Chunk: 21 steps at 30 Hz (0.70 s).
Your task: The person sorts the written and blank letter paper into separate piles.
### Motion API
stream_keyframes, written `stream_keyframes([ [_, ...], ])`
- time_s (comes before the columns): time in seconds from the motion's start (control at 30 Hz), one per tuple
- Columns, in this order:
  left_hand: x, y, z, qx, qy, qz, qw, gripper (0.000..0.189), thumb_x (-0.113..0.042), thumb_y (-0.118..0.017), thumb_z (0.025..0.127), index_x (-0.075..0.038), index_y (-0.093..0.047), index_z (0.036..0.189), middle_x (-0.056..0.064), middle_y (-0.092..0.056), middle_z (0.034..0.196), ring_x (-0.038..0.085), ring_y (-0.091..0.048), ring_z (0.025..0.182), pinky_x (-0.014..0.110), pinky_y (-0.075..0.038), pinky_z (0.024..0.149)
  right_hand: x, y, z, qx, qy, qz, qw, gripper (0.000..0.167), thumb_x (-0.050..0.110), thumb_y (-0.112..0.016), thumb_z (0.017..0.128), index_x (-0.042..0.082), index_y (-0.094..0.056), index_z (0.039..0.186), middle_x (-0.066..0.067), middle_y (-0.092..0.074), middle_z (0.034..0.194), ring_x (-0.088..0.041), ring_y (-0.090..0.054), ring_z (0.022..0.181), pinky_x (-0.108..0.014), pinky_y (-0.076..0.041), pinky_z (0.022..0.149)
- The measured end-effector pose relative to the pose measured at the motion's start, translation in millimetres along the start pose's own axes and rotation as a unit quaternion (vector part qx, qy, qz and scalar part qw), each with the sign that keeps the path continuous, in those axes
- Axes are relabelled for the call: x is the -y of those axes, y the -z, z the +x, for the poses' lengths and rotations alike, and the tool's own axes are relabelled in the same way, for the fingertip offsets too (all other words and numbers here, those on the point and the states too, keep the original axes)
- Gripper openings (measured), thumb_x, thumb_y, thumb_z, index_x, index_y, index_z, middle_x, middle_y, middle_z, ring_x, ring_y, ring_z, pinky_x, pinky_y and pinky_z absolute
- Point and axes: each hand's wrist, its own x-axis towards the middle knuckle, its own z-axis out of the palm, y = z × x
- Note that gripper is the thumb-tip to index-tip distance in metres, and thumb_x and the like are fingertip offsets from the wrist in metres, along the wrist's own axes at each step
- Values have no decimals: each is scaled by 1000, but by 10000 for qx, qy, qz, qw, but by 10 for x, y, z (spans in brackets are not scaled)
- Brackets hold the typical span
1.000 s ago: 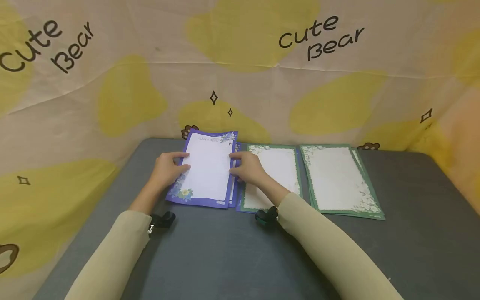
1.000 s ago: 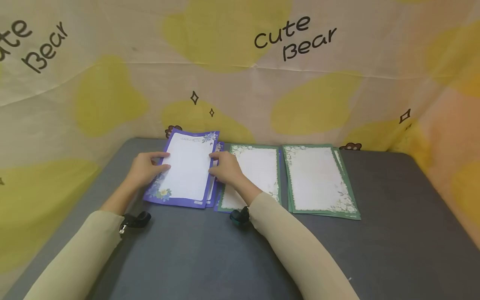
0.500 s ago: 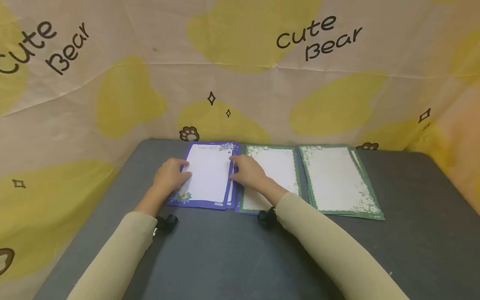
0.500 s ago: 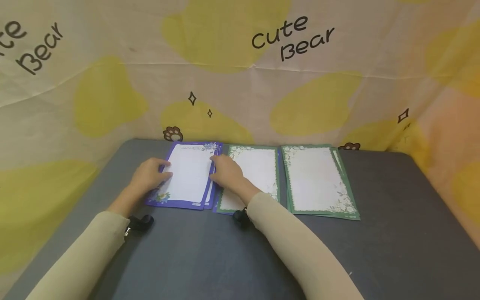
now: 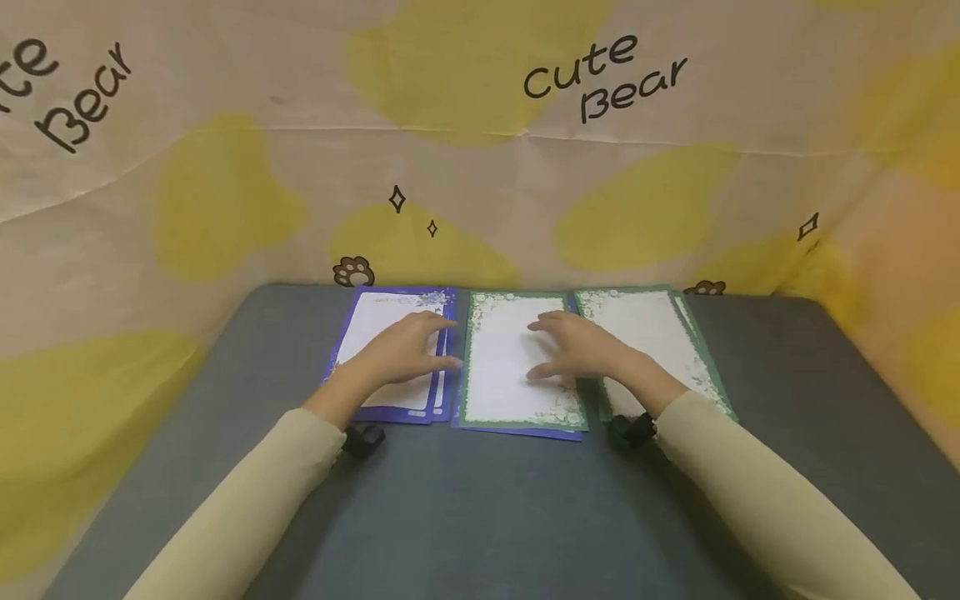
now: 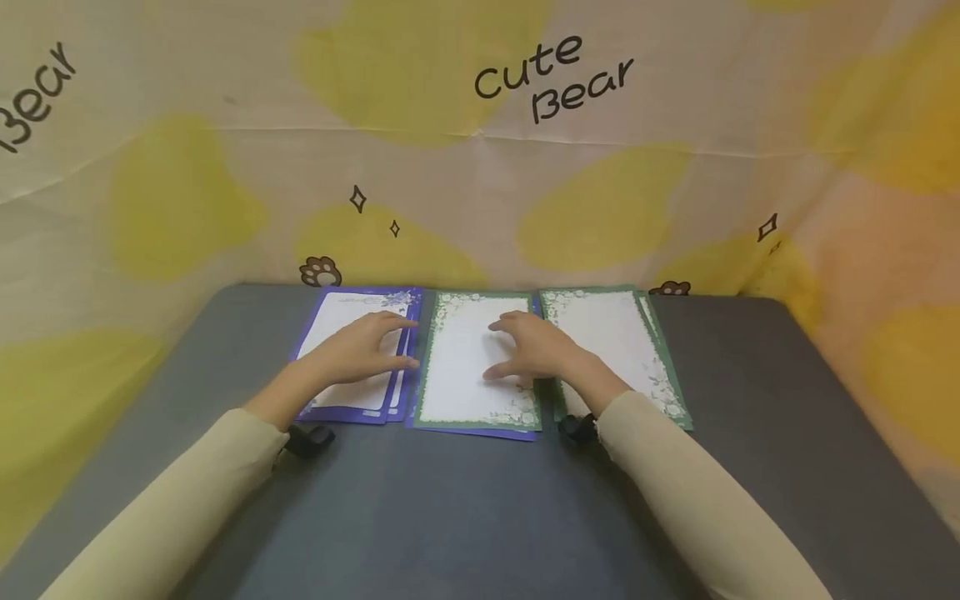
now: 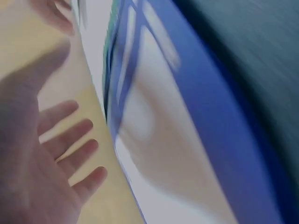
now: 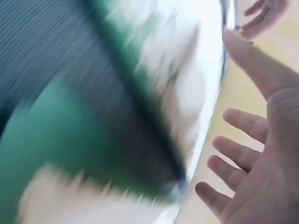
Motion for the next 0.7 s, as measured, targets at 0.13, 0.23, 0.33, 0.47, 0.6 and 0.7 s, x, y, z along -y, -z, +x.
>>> stream_keyframes([
  [0.13,-166,-90,210,557,-417,53,9976,93,-60,-74,84,-14,-39,156,13,-33,165,36,-26,155,55,-22,126,-129,21,-120,336,-151,-59,9993,101,57,-82,77,8,-40,155,-21,-28,166,-42,-30,152,-60,-31,121],
  [0.23,-228,-157,330,849,-492,133,9951,97,-64,-72,83,-20,-32,160,10,-21,170,33,-16,159,58,-16,127,-179,8,-174,536,-136,-65,9985,102,57,-80,79,8,-36,157,-21,-25,167,-42,-28,153,-61,-30,121],
  [0.33,-242,-212,390,1006,-548,225,9932,91,-61,-69,87,-21,-32,160,12,-20,170,35,-16,158,59,-15,127,-195,-22,-192,554,-158,-160,9982,98,57,-78,82,9,-37,157,-19,-30,165,-40,-31,152,-59,-31,121],
  [0.47,-254,-257,422,854,-634,301,9939,81,-55,-70,89,-18,-42,155,16,-32,165,38,-29,154,56,-23,126,-168,-48,-209,262,-315,-292,9987,92,56,-79,82,10,-44,153,-15,-49,156,-37,-49,141,-55,-42,114],
  [0.6,-286,-279,431,389,-619,283,9969,60,-47,-73,90,-16,-61,141,12,-56,149,33,-53,138,50,-42,116,-111,-59,-231,-117,-295,-215,9993,76,48,-81,83,10,-56,144,-12,-69,133,-29,-67,110,-47,-54,93],
  [0.7,-306,-281,425,64,-397,-40,9992,41,-38,-74,91,-17,-72,127,6,-71,129,25,-67,112,45,-53,99,-105,-72,-244,-554,-335,220,9977,70,43,-80,86,7,-57,142,-13,-69,130,-28,-66,105,-47,-54,90],
])
